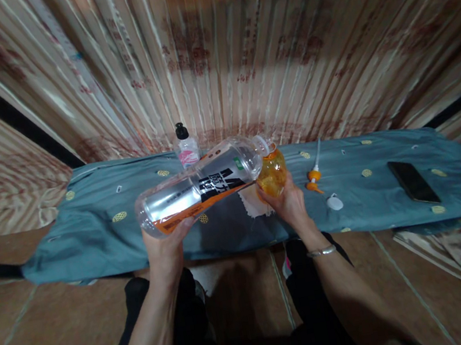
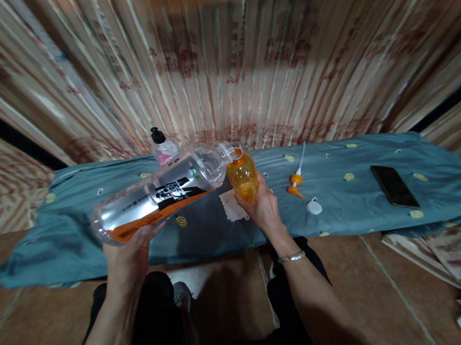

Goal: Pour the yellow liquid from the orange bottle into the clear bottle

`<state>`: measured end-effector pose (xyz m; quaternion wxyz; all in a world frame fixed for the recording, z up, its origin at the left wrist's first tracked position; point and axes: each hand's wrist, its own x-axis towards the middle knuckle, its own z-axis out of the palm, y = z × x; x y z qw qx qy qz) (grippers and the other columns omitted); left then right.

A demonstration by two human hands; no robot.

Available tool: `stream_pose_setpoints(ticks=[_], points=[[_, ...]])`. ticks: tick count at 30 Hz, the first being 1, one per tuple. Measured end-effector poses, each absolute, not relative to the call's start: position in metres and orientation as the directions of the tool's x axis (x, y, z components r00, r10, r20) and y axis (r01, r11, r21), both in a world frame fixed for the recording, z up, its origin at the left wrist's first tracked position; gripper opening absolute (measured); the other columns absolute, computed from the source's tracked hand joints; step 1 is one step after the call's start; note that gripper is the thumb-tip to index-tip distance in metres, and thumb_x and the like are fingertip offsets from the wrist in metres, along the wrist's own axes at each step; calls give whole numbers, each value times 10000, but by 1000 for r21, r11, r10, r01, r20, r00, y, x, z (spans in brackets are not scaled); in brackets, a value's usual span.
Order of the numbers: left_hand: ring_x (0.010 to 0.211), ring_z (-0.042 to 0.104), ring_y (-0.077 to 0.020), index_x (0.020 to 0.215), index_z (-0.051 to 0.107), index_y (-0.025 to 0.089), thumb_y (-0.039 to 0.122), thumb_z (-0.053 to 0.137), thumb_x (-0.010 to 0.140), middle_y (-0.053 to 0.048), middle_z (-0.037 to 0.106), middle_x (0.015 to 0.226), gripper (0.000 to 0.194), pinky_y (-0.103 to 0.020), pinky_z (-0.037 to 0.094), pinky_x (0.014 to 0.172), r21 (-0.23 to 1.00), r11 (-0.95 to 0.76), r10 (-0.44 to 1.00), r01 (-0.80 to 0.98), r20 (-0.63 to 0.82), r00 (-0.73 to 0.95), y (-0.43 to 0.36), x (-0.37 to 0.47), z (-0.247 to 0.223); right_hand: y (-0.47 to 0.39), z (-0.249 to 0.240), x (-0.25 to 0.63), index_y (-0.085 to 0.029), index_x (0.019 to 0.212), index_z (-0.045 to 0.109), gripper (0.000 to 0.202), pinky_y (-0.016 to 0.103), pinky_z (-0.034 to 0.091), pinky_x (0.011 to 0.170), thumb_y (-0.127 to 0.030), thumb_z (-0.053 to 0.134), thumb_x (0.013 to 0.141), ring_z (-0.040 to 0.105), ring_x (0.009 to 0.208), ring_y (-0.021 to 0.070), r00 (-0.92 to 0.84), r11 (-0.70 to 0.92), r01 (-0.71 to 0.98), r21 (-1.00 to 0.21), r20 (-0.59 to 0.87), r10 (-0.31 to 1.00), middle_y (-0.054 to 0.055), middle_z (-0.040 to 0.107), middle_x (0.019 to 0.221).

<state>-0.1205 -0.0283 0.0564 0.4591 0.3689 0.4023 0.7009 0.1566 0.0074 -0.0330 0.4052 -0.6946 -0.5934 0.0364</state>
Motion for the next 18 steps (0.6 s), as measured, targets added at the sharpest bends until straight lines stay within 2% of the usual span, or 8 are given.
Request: stream_pose_setpoints(ticks=[9,12,18], points=[[965,769,-229,1187,623,248,342,1049,466,-20,774,1050,843,-538,550,1143,906,-248,944,-344,145,-298,-29,-122,55,7,-32,156,-112,1428,479,805,462,618,841,-635,686,852,779,983,359,296,42,788,-614,438,849,201,789,1108],[991,777,-252,1206,621,248,346,1049,468,-29,777,1064,859,-557,552,1140,905,-249,943,-344,145,-300,-29,-121,55,7,-31,156,-108,1436,474,826,460,615,842,-628,702,837,779,982,360,299,29,787,-616,423,855,197,790,1109],[1190,737,-325,1258,601,241,352,1040,491,-76,759,1198,891,-566,572,1112,910,-258,943,-324,164,-290,-31,-120,58,5,-28,155,-114,1441,476,830,454,610,846,-678,665,862,776,990,355,306,19,786,-618,416,857,197,787,1121]])
